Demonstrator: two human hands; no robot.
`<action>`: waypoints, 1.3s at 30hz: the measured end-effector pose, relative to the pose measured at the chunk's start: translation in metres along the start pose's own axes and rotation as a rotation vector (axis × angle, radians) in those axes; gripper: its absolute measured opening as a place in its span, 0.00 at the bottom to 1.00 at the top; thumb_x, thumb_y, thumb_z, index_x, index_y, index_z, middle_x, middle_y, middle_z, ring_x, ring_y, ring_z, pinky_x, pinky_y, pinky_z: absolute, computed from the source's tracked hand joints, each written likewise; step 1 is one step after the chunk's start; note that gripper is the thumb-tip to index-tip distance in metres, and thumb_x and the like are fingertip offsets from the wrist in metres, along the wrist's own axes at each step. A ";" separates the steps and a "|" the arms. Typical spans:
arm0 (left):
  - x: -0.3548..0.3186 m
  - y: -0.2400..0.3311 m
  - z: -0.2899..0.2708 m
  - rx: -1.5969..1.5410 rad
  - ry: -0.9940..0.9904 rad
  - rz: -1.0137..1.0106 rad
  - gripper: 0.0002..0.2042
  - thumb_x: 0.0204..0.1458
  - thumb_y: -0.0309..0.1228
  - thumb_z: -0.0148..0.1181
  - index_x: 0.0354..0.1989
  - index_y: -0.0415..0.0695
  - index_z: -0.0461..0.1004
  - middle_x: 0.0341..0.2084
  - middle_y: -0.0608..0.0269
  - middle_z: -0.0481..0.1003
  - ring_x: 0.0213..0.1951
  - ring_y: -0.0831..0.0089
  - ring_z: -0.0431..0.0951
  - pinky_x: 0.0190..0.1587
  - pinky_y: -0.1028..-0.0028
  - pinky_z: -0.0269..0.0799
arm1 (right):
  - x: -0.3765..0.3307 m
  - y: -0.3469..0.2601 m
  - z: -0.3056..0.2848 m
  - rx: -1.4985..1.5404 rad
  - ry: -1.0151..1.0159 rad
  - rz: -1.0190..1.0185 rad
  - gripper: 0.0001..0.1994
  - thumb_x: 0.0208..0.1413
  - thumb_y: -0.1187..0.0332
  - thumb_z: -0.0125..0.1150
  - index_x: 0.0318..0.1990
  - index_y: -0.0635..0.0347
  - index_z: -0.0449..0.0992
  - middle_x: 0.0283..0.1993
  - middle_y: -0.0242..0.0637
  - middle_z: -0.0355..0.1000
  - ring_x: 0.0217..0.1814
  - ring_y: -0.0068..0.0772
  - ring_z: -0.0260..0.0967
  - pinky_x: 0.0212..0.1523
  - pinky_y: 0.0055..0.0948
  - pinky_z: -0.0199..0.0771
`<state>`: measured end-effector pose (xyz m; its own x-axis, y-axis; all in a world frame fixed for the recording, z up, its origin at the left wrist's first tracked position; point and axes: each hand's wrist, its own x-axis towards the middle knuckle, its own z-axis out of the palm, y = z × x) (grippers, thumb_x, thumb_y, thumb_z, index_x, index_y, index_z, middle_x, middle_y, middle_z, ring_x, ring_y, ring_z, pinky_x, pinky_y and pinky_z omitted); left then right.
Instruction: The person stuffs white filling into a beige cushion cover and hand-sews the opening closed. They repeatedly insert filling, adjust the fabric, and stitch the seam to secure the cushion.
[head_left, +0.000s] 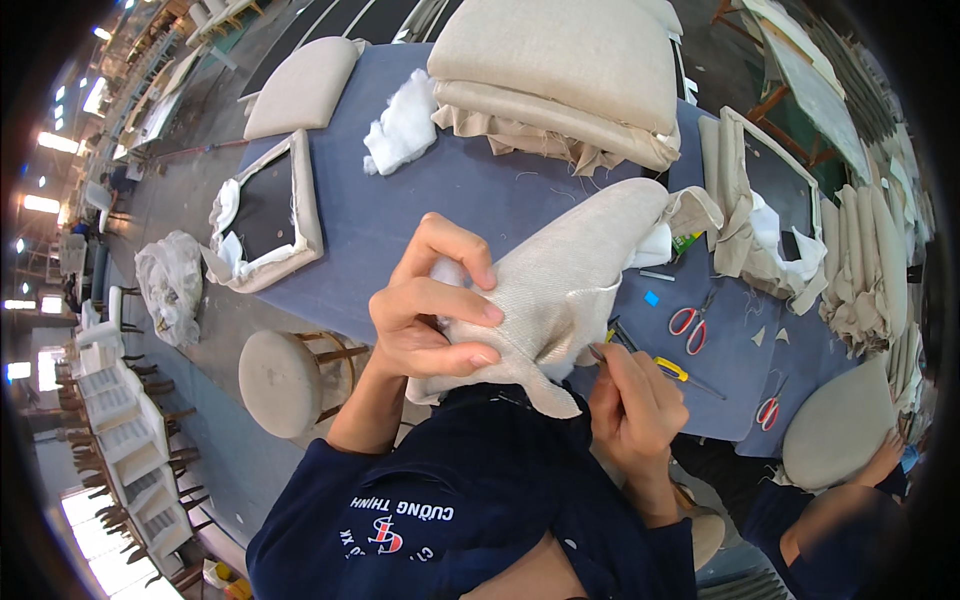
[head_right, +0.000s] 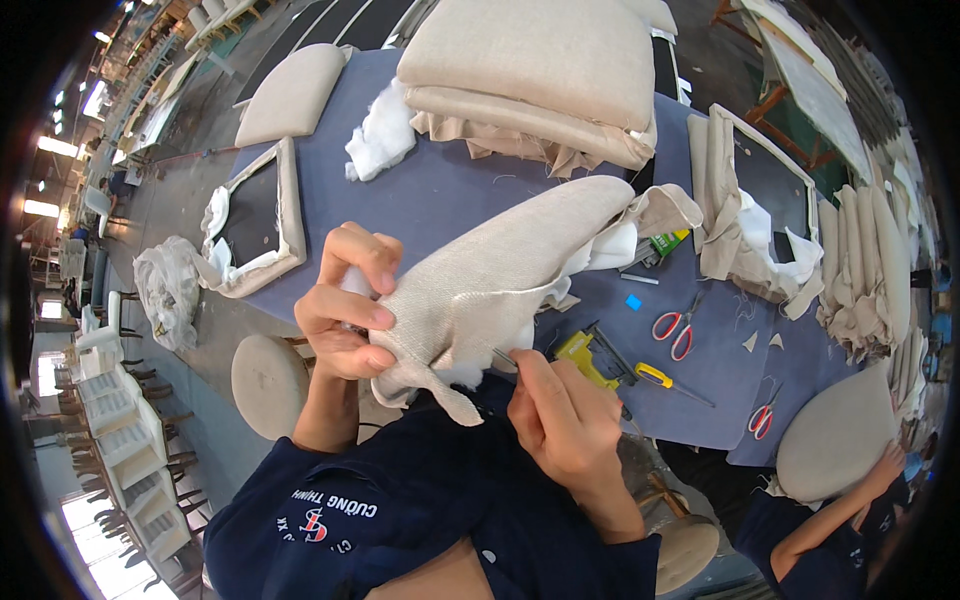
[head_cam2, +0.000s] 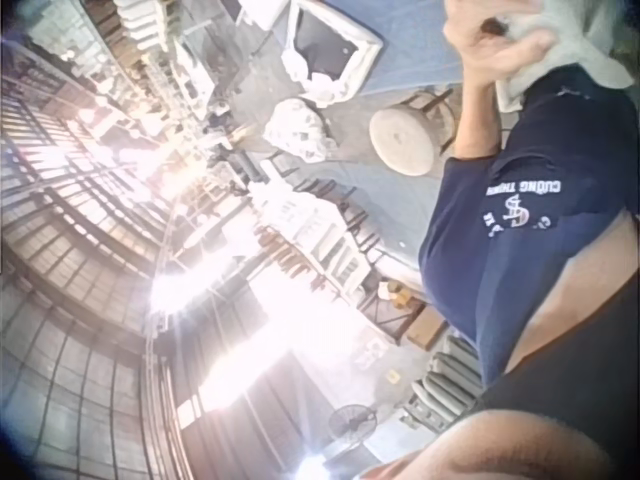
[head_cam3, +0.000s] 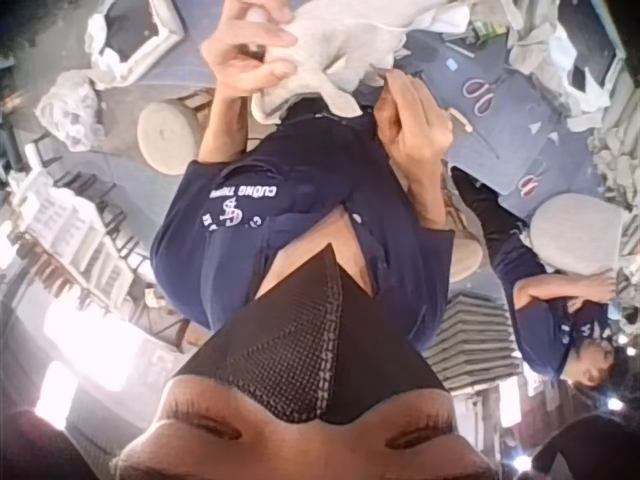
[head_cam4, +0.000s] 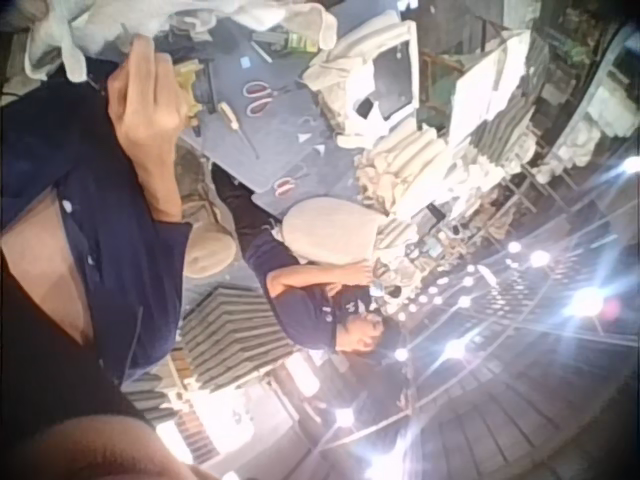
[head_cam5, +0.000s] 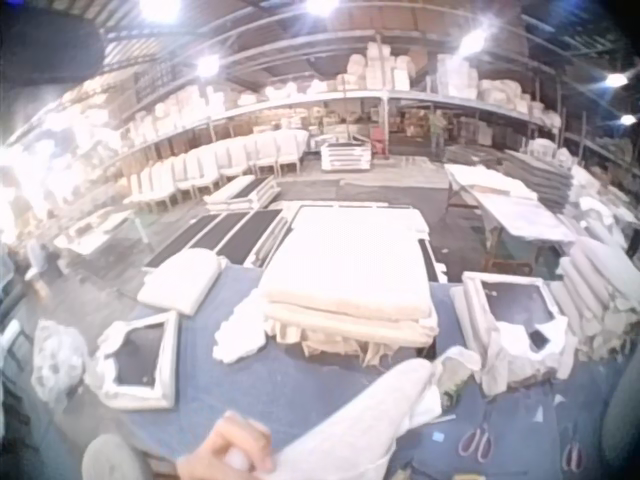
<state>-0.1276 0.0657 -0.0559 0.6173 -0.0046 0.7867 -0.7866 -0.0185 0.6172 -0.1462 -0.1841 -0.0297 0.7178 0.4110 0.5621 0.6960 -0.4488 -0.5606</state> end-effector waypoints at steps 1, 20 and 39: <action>0.001 0.000 0.005 -0.012 -0.005 0.008 0.16 0.44 0.38 0.79 0.38 0.45 0.82 0.39 0.54 0.73 0.40 0.65 0.70 0.41 0.69 0.65 | -0.001 0.000 0.000 -0.002 0.007 -0.005 0.15 0.45 0.85 0.64 0.44 0.68 0.79 0.22 0.37 0.66 0.18 0.34 0.66 0.20 0.31 0.66; -0.005 0.017 0.028 0.020 -0.007 -0.051 0.21 0.38 0.39 0.83 0.40 0.45 0.83 0.40 0.58 0.75 0.40 0.67 0.72 0.42 0.68 0.62 | 0.035 -0.013 -0.058 -0.097 -0.440 -0.086 0.14 0.43 0.80 0.65 0.41 0.65 0.77 0.23 0.34 0.65 0.20 0.32 0.69 0.19 0.31 0.65; -0.002 0.019 0.034 -0.094 -0.149 -0.106 0.24 0.40 0.41 0.82 0.42 0.41 0.81 0.43 0.51 0.82 0.40 0.69 0.76 0.43 0.70 0.60 | 0.040 0.021 -0.052 0.307 -0.535 -0.170 0.07 0.46 0.81 0.62 0.35 0.65 0.78 0.22 0.37 0.68 0.17 0.37 0.67 0.18 0.34 0.64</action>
<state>-0.1431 0.0315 -0.0460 0.6861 -0.1557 0.7106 -0.7105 0.0666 0.7006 -0.1045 -0.2180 0.0126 0.4536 0.8311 0.3218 0.7183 -0.1272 -0.6840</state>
